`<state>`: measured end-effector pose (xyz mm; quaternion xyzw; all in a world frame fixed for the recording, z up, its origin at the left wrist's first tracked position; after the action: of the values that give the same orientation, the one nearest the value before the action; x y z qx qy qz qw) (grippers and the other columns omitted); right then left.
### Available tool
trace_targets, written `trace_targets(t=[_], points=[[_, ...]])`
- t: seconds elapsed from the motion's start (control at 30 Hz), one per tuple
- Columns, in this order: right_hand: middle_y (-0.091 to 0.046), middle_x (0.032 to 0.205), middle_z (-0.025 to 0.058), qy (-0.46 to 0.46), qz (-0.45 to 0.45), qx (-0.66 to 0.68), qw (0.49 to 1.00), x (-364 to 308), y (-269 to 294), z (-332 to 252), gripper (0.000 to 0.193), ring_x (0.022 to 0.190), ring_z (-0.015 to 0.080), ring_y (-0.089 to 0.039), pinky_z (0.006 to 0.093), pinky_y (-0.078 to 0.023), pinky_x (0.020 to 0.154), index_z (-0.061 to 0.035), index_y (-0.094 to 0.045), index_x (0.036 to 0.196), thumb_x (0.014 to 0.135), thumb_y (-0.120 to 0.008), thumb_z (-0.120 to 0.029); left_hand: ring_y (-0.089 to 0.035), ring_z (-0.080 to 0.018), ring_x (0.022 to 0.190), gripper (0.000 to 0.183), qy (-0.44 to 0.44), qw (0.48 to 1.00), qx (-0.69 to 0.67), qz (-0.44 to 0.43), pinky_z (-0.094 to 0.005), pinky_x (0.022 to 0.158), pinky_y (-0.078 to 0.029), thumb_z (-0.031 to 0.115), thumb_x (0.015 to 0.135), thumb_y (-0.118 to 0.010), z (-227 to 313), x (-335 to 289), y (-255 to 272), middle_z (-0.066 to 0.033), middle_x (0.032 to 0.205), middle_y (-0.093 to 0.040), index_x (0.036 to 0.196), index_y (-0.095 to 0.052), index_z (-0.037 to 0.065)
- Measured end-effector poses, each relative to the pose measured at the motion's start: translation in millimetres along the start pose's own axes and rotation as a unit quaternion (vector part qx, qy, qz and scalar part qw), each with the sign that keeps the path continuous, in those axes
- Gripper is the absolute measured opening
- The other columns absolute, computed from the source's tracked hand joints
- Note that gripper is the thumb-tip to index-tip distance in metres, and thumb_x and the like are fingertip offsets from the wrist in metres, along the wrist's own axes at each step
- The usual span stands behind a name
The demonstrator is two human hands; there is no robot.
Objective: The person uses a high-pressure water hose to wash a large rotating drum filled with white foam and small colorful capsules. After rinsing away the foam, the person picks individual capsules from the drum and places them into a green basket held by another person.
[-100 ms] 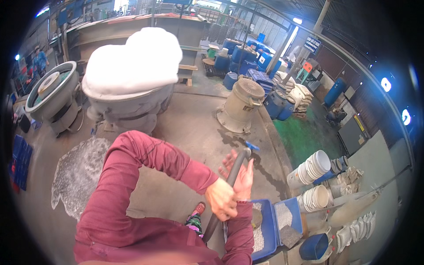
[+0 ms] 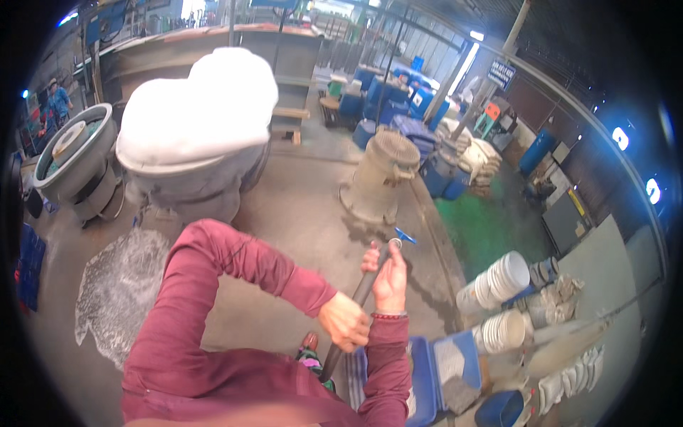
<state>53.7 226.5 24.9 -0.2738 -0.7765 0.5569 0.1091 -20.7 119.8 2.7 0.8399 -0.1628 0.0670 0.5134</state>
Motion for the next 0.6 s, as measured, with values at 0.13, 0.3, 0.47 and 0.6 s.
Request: trace_targets(t=[0.13,0.3,0.47,0.6], points=[[-0.036,0.060,-0.0021,0.001,-0.074,-0.105,0.992,116.3,-15.2,-63.9,0.014,0.043,0.0067,-0.031,0.0192,-0.025,0.035,-0.0082,-0.054,0.096,0.087,-0.054,-0.020,-0.048,-0.0226,0.095,0.011,0.048,0.996,0.051,-0.051,-0.0369,0.077,-0.043,0.021,0.066,-0.059,-93.3,-64.0,-12.9,-0.0079,0.098,-0.053,0.076,-0.061,0.015],[-0.034,0.053,-0.0023,0.001,-0.107,-0.213,0.971,240.8,-66.7,-112.9,0.014,0.038,0.0089,-0.034,0.0228,-0.027,0.030,-0.0090,-0.053,0.093,0.087,-0.054,-0.021,-0.042,-0.0268,0.113,0.052,0.494,0.864,0.049,0.081,-0.0410,0.095,-0.036,0.019,0.068,-0.064,-143.0,-179.4,13.2,-0.0128,0.120,-0.045,0.118,-0.053,0.017],[-0.056,0.069,0.0097,-0.013,-0.215,-0.267,0.939,401.5,-26.7,-116.9,0.019,0.060,0.0226,-0.057,0.0342,-0.048,0.058,-0.0034,-0.048,0.093,0.089,-0.051,-0.021,-0.044,-0.0249,0.110,0.057,0.815,0.483,-0.110,0.299,-0.0373,0.093,-0.038,0.026,0.077,-0.069,-161.4,-289.9,-38.6,-0.0134,0.122,-0.044,0.123,-0.045,0.004],[-0.061,0.093,0.0170,-0.027,-0.256,-0.371,0.892,508.6,-20.4,-118.1,0.028,0.087,0.0228,-0.058,0.0392,-0.043,0.085,-0.0016,-0.057,0.095,0.088,-0.054,-0.029,-0.054,-0.0173,0.076,0.039,0.786,0.375,-0.233,0.433,-0.0299,0.070,-0.043,0.025,0.079,-0.068,-265.8,-371.6,-99.6,-0.0086,0.090,-0.058,0.107,-0.054,0.001]])
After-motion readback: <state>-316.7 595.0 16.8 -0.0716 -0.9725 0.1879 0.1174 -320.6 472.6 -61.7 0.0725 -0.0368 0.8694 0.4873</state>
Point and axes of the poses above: each hand's wrist, its own x-axis towards the middle knuckle, its own y-axis out of the back of the hand, z = x × y, the point moved 1 cm from there along x, towards the middle knuckle
